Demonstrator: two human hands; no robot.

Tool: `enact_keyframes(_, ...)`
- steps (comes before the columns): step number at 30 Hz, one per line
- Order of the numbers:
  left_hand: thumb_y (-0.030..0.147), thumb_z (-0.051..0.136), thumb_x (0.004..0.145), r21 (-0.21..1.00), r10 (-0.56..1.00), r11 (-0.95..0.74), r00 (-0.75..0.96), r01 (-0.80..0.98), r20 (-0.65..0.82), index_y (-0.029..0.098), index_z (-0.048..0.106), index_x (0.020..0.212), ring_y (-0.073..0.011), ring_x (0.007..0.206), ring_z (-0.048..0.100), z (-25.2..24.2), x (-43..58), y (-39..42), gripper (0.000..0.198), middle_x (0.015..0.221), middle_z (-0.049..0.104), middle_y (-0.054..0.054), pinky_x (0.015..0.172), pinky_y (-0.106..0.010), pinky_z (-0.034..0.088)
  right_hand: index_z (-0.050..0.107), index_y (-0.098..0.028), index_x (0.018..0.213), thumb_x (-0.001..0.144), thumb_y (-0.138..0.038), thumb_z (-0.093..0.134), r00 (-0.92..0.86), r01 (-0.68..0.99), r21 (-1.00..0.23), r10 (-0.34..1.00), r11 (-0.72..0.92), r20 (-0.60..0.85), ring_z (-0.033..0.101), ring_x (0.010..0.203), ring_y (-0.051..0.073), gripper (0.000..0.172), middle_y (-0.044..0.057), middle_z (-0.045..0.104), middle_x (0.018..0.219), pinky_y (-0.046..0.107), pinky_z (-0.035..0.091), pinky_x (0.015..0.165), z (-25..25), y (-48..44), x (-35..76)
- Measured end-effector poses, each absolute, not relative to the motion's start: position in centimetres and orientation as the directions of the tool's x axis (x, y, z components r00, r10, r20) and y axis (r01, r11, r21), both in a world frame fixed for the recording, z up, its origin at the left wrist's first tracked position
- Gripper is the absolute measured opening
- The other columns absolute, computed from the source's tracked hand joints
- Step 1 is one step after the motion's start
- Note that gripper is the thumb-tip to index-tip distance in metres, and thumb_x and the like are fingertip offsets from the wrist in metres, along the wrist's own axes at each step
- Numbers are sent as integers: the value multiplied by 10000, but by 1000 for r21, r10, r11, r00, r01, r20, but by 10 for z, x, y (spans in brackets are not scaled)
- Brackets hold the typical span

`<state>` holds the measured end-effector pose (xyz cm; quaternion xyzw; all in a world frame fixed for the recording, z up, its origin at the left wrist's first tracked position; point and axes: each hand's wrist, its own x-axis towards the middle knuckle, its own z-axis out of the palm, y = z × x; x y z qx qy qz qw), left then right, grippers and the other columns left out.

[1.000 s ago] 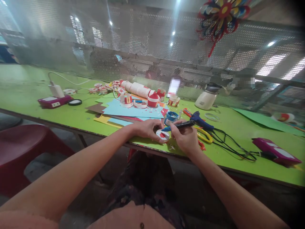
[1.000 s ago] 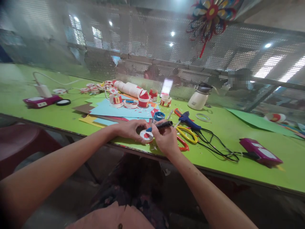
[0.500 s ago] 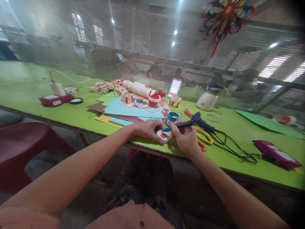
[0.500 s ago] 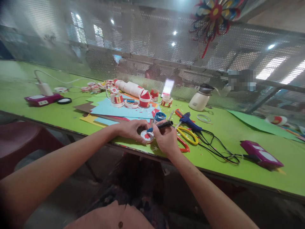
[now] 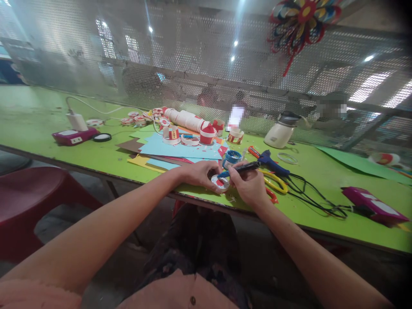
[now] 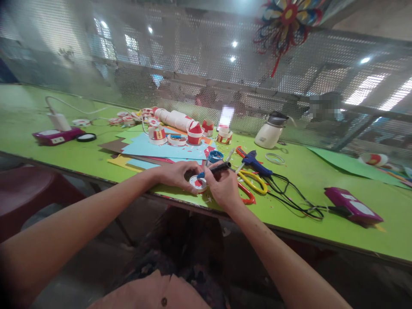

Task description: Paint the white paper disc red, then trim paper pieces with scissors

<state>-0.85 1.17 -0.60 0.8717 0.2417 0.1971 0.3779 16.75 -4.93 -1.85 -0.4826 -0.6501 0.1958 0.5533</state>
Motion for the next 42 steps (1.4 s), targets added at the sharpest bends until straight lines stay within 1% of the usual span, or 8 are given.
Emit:
enact_keyframes(8,432,786,601,768,545,-586,827,260,135,155,566,850,-127,740,503,-5,-9,12,433,790,552,18,629,-228,370,548,-183,718,779,-471,636,87,413,-788,841,457,534,487,439,117,308,-31,543,488,246,403,461,-17,-50,167)
enact_keyframes(15,484,777,594,701,571,-644,802,308,173,160,591,868,-143,794,499,-8,-9,14,464,846,572,7,690,-245,388,536,-193,718,804,-445,610,43,458,-755,837,469,545,473,444,113,277,-43,521,492,241,396,465,-19,-50,170)
enact_keyframes(24,421,787,588,744,584,-607,792,281,176,162,563,854,-118,720,470,-7,-8,11,434,785,531,25,643,-233,376,531,-195,710,803,-414,621,11,405,-767,837,497,548,461,444,104,254,-46,505,509,235,381,458,-19,-51,169)
enact_keyframes(28,451,787,585,725,586,-618,793,304,167,167,562,862,-123,729,480,-7,-8,12,456,798,532,22,641,-230,369,542,-190,713,804,-418,619,107,405,-773,815,487,570,473,429,107,257,-45,512,487,234,386,456,-17,-52,169)
enact_keyframes(31,477,782,587,738,578,-603,803,302,145,164,565,855,-130,732,492,-5,-9,11,466,798,545,16,631,-231,368,541,-192,717,814,-434,609,176,382,-785,795,488,581,470,409,105,269,-49,509,468,227,377,439,-17,-51,171)
enact_keyframes(34,472,773,603,754,565,-593,813,283,139,161,565,862,-137,745,500,-4,-9,10,455,807,560,8,638,-236,376,543,-192,722,820,-431,607,168,410,-769,789,489,591,479,419,107,266,-42,520,477,227,381,447,-18,-50,172)
enact_keyframes(39,492,778,582,722,605,-604,784,338,138,158,554,881,-140,771,488,-6,-9,11,501,832,549,9,664,-244,377,539,-189,715,808,-437,609,163,449,-762,796,466,583,481,434,116,274,-36,511,484,234,382,454,-20,-51,172)
enact_keyframes(42,475,782,580,718,603,-611,784,333,149,158,555,888,-133,773,475,-7,-9,12,497,832,538,16,674,-241,372,545,-181,708,796,-429,621,157,453,-764,802,459,576,476,441,112,273,-36,509,493,235,391,466,-20,-51,171)
